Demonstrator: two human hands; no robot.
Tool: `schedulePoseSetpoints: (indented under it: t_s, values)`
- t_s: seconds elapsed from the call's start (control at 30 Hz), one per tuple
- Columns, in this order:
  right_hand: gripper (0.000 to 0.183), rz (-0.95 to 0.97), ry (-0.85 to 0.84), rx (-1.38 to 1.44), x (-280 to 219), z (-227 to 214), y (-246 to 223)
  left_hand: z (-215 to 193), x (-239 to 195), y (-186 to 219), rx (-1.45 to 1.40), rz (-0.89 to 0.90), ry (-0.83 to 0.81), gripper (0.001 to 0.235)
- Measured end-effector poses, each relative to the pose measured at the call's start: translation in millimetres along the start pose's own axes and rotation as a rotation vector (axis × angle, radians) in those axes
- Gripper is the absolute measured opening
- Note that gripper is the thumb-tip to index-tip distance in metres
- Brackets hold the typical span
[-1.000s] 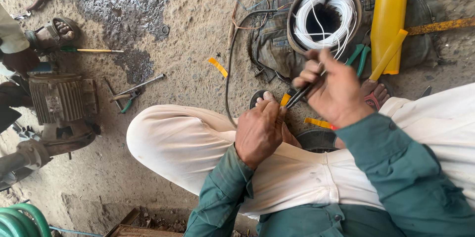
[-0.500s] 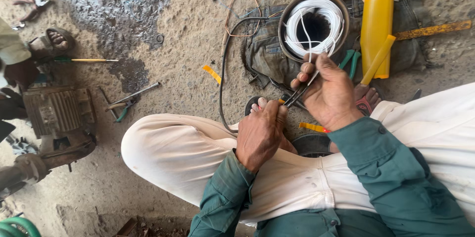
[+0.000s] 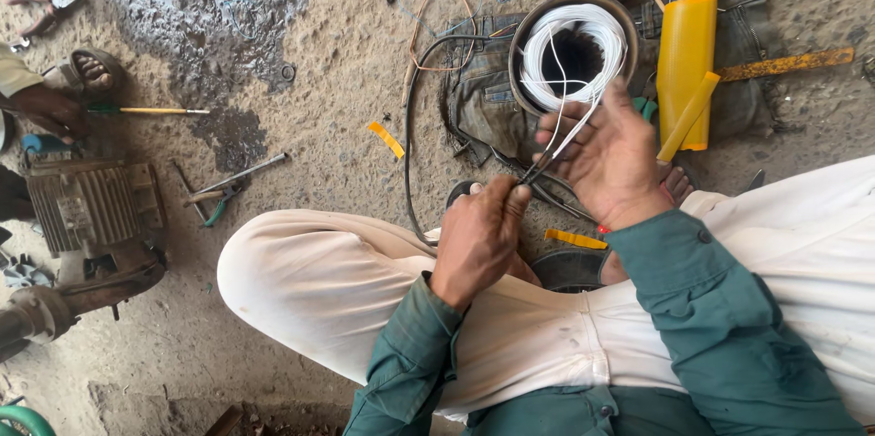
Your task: The person sits on the floor and repairs a black electrical cable by twisting exposed wires together and wrapping the connection with yellow electrical tape. The person uses pliers to strip the insulation and hands to twist and tape the wires.
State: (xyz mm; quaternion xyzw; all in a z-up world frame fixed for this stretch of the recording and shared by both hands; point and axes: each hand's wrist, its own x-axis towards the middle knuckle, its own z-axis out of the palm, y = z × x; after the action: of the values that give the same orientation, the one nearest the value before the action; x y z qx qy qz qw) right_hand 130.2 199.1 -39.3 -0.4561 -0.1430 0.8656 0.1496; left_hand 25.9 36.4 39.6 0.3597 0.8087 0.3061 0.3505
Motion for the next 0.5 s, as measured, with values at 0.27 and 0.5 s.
schedulePoseSetpoints:
  t_s: [0.27,0.5]
  values:
    - [0.022,-0.599,0.177,-0.358,0,-7,22,-11,17,18,-0.085,0.112,0.108,0.028]
    - [0.042,-0.65,0.13,-0.464,-9,3,18,-11,27,38,-0.155,0.058,0.085,0.031]
